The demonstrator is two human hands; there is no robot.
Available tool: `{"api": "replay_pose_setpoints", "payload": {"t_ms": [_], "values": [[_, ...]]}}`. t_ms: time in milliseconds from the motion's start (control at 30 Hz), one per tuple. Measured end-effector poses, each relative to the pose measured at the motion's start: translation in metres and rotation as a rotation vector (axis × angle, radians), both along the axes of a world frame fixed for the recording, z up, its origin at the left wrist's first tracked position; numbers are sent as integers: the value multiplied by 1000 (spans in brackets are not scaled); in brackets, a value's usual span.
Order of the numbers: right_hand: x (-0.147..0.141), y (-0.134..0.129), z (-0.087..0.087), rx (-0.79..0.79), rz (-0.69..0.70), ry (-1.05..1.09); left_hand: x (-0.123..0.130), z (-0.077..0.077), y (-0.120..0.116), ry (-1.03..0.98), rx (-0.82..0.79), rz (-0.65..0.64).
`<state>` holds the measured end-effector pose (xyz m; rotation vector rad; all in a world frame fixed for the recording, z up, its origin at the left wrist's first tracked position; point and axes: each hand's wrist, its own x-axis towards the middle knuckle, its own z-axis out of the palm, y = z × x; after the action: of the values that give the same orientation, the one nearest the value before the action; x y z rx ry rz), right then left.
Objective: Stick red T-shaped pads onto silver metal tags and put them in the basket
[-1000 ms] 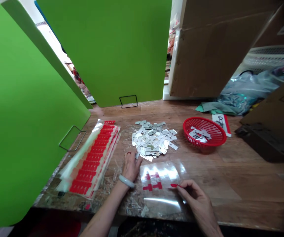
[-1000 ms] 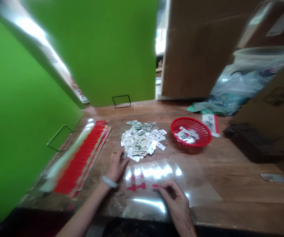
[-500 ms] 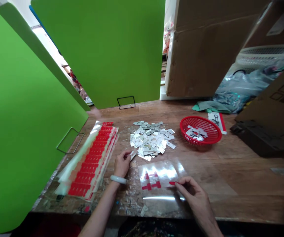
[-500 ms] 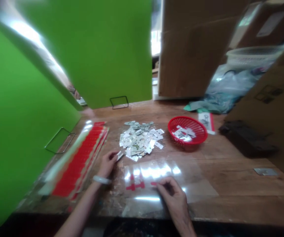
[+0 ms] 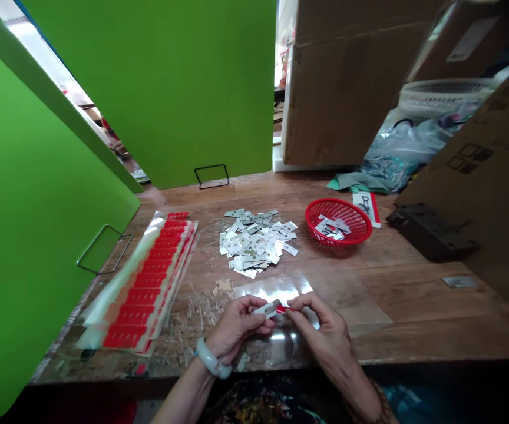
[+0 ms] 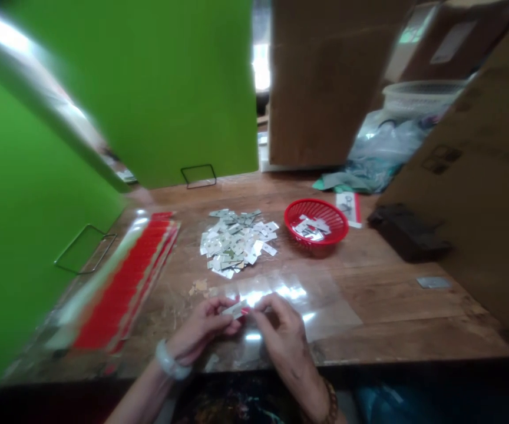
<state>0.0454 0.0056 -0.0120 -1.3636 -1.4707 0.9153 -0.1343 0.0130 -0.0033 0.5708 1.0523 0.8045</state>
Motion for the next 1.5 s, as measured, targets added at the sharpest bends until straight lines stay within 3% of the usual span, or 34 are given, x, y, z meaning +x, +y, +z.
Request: {"api": "replay_pose_setpoints", "payload": {"t_ms": [200,1500], "values": [[-1,-4,3,-54,63,15,10,6,-3,30,-16,-41],[-8,-6,-7,-86,29,33,15,12,0,147,26,-11]]}}
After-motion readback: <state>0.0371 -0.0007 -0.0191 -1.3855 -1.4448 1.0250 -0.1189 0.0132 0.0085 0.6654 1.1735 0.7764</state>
